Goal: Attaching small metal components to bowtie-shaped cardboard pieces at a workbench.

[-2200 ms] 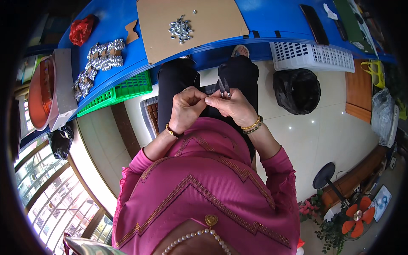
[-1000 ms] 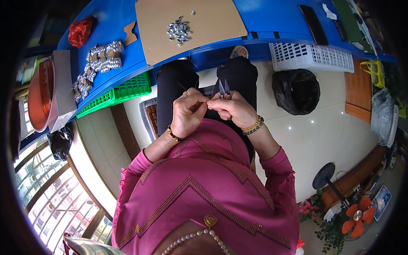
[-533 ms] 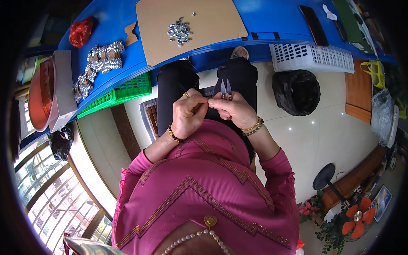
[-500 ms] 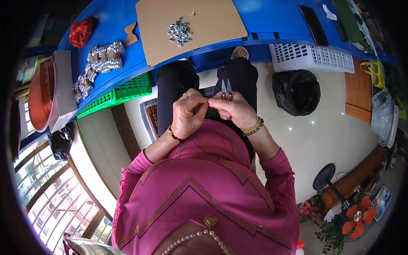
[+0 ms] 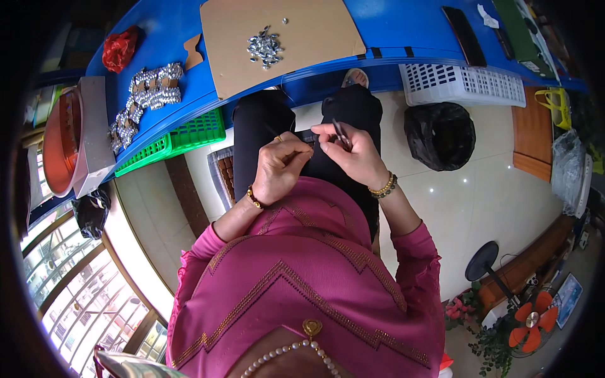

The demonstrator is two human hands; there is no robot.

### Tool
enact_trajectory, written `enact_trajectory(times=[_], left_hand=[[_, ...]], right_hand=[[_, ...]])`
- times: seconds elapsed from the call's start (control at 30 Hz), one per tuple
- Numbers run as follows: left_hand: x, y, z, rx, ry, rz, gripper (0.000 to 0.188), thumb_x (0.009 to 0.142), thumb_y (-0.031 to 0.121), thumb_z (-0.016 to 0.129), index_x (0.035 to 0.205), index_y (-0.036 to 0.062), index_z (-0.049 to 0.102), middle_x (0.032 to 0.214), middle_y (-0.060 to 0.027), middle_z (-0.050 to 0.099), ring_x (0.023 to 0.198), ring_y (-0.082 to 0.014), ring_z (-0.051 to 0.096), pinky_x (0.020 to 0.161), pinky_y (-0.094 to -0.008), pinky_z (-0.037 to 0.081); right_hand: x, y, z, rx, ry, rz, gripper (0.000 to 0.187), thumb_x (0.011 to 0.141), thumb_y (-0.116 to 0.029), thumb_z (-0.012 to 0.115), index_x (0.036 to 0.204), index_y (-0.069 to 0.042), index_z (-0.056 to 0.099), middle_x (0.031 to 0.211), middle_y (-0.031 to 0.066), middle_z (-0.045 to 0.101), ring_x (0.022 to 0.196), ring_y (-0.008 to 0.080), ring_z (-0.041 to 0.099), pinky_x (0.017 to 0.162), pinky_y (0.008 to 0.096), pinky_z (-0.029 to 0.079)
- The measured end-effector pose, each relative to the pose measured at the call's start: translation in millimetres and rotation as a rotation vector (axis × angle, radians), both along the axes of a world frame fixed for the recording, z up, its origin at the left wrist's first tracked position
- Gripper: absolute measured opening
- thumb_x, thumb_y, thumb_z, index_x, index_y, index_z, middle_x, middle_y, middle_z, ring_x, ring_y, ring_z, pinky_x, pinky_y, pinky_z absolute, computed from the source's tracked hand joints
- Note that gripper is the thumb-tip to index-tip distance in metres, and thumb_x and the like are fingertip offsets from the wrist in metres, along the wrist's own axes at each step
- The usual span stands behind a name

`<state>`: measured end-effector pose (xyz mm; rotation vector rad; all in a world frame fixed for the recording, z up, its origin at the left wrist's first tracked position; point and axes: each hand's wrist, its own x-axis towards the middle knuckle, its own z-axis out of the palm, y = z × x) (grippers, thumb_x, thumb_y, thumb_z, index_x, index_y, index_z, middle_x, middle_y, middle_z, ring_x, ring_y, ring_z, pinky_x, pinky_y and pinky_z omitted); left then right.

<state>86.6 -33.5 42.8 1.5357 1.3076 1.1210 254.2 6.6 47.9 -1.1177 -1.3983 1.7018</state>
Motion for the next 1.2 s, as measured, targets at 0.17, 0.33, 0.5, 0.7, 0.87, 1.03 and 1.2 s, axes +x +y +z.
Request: enact_trajectory(times=[0.17, 0.33, 0.5, 0.7, 0.87, 1.03, 1.2], left_hand=[[-4.6, 1.5, -2.3, -0.143, -0.109, -0.040, 0.006, 0.072, -0.008, 0.060, 0.075, -0.0023, 0.062, 0.070, -0.0036, 0.052, 0.058, -0.0080, 0.047, 0.051, -0.0198, 0.036], [-5.7, -0.7, -2.5, -0.221, -0.116, -0.056, 0.006, 0.073, -0.008, 0.059, 0.073, -0.0028, 0.062, 0.070, -0.0025, 0.051, 0.058, -0.0062, 0.045, 0.051, -0.0191, 0.035], [-4.9, -1.6, -0.2, -0.252, -0.128, -0.068, 0.006, 0.073, -0.008, 0.059, 0.074, -0.0032, 0.061, 0.070, -0.0021, 0.050, 0.059, -0.0058, 0.046, 0.051, -0.0188, 0.035], [-4.9, -2.6, -14.2, -0.306, -0.351, -0.074, 0.004, 0.073, -0.005, 0.060, 0.072, -0.0015, 0.061, 0.065, -0.0001, 0.052, 0.054, -0.0048, 0.046, 0.047, -0.0191, 0.035], [-8.3, 3.1, 4.1, -0.660, -0.598, -0.113, 0.003, 0.075, 0.000, 0.061, 0.073, 0.0013, 0.061, 0.060, 0.0024, 0.053, 0.050, -0.0026, 0.045, 0.044, -0.0177, 0.033], [-10.4, 3.2, 5.9, -0.726, -0.700, -0.110, 0.004, 0.076, 0.001, 0.061, 0.073, 0.0028, 0.061, 0.058, 0.0027, 0.053, 0.049, -0.0013, 0.044, 0.044, -0.0163, 0.031], [-11.2, 3.5, 0.7, -0.764, -0.674, -0.072, 0.005, 0.077, 0.001, 0.060, 0.072, 0.0024, 0.061, 0.058, 0.0020, 0.053, 0.050, -0.0019, 0.044, 0.044, -0.0165, 0.031]], right_hand=[[-0.2, 6.1, 8.1, 0.439, -0.216, 0.146, 0.021, 0.075, 0.003, 0.058, 0.095, -0.003, 0.061, 0.074, 0.0005, 0.054, 0.055, 0.0052, 0.046, 0.047, 0.0184, 0.037], [-2.3, 5.8, 7.7, 0.506, -0.200, 0.172, 0.020, 0.073, 0.006, 0.058, 0.090, -0.003, 0.062, 0.079, 0.0024, 0.057, 0.059, 0.0049, 0.049, 0.049, 0.0175, 0.038], [-1.8, 4.7, 4.2, 0.558, -0.209, 0.166, 0.013, 0.073, 0.006, 0.059, 0.083, -0.002, 0.061, 0.076, 0.0030, 0.057, 0.057, 0.0052, 0.050, 0.047, 0.0182, 0.038], [-6.0, 1.2, 7.7, 0.483, -0.224, 0.105, 0.006, 0.071, 0.001, 0.060, 0.076, -0.001, 0.058, 0.066, 0.0038, 0.052, 0.053, 0.0088, 0.051, 0.047, 0.0208, 0.040], [-6.3, -0.9, -2.2, 0.441, -0.255, -0.001, 0.004, 0.071, 0.000, 0.061, 0.072, 0.000, 0.057, 0.064, 0.0026, 0.052, 0.049, 0.0052, 0.047, 0.044, 0.0195, 0.035], [-4.4, 1.2, -15.9, 0.427, -0.313, -0.093, 0.006, 0.072, -0.001, 0.061, 0.069, -0.002, 0.057, 0.063, 0.0017, 0.051, 0.048, 0.0036, 0.044, 0.043, 0.0189, 0.033], [5.2, 11.2, -33.6, 0.416, -0.415, -0.198, 0.005, 0.072, -0.003, 0.063, 0.072, -0.002, 0.058, 0.062, 0.0002, 0.052, 0.048, 0.0033, 0.041, 0.044, 0.0185, 0.033]])
